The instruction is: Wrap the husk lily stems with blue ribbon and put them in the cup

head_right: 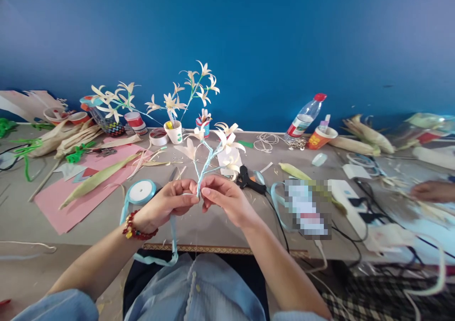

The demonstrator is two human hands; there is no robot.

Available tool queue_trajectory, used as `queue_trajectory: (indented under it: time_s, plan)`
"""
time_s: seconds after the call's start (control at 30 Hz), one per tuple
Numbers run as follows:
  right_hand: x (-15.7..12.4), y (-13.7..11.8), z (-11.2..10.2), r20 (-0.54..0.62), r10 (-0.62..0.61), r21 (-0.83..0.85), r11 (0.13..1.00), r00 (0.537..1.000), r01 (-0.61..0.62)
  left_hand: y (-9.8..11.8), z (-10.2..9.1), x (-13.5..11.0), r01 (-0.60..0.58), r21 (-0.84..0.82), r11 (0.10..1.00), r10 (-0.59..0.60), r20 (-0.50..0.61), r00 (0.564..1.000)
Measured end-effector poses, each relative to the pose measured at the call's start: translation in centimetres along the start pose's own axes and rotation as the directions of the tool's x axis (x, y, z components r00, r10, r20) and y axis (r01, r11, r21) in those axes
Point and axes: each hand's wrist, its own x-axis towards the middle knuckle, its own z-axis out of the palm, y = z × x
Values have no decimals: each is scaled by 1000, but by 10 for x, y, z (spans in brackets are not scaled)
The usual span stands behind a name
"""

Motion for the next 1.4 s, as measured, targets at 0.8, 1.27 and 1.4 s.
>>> queue_trajectory:
  time_s: [0.8,1.27,1.4]
  plan:
    - [-1,2,-4,-56,-179,-760,645,982,74,-7,1,5,-145,453,880,217,-111,970]
    - [-21,22,23,-161,-18,-182,983,987,-11,-34,10,5,-309,-144,940,247,-337,908]
    - [-15,20,27,-189,61,22,998,980,-58,-41,15,8,-356,-180,917,264,-395,880]
